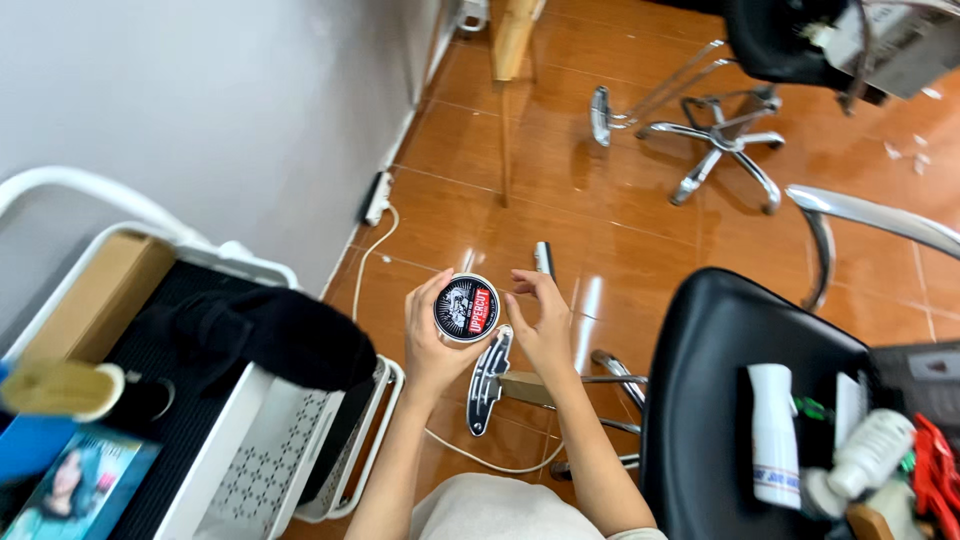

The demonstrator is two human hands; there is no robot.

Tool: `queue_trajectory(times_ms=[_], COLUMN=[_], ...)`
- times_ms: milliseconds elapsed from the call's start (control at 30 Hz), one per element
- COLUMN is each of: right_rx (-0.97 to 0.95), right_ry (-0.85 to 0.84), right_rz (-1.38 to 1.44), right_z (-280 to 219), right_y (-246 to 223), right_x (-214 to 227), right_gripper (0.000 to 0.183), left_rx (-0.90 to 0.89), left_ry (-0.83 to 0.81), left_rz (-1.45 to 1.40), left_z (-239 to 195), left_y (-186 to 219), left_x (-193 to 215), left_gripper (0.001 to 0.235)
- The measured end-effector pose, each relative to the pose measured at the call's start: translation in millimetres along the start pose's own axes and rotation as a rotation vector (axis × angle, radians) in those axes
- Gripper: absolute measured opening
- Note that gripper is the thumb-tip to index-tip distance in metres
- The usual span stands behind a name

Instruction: The person organizes various barber and salon supplies by picking up items from a barber chair and placing them into a rolling cart. The person handles items such as a hair dye box, a spray bottle, a box for a trimmer, and small containers, placing them into the compartments of the cart.

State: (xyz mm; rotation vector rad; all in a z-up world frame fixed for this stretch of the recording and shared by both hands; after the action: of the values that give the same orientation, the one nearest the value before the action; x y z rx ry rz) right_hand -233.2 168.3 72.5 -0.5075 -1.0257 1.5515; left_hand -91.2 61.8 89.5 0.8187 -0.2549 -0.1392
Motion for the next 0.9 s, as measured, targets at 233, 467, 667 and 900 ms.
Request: queue_trajectory(times_ms=[233,467,667,900], right_rx=[0.131,0.231,0.114,-0.697], right_ry=[-0.325,-0.555,-0.617,-0.931], right_rz=[0.240,0.320,0.291,0.567], right_z=[-42,-96,-140,-155], right_y=[-56,-77,6,109], right_x=[-109,-210,-273,-244], right_gripper=[0.037,0.107,0.121,0.059], left_rx=[-0.042,-0.026,0.020,0.121], left_ry=[0.300,0.506,0.557,0.537], left_rz=[0.267,0.460,0.520,0.438], left_z=[1,-23,-37,-41], left_y=[5,16,25,19], left_x=[127,215,244,239], left_gripper=[0.091,0.091,0.092,0.091])
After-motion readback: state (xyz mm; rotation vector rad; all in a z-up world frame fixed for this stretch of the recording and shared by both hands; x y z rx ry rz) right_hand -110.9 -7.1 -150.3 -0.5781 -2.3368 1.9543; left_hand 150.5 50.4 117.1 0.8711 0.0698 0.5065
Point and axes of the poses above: each hand's wrist, its own z-axis towards the middle knuckle, its own x-axis out of the back of the hand, y = z × x, the point moved 3 cm from there along z, towards the middle knuckle, and after that the axes turned 15 degrees about y, right-handed, at the moved point
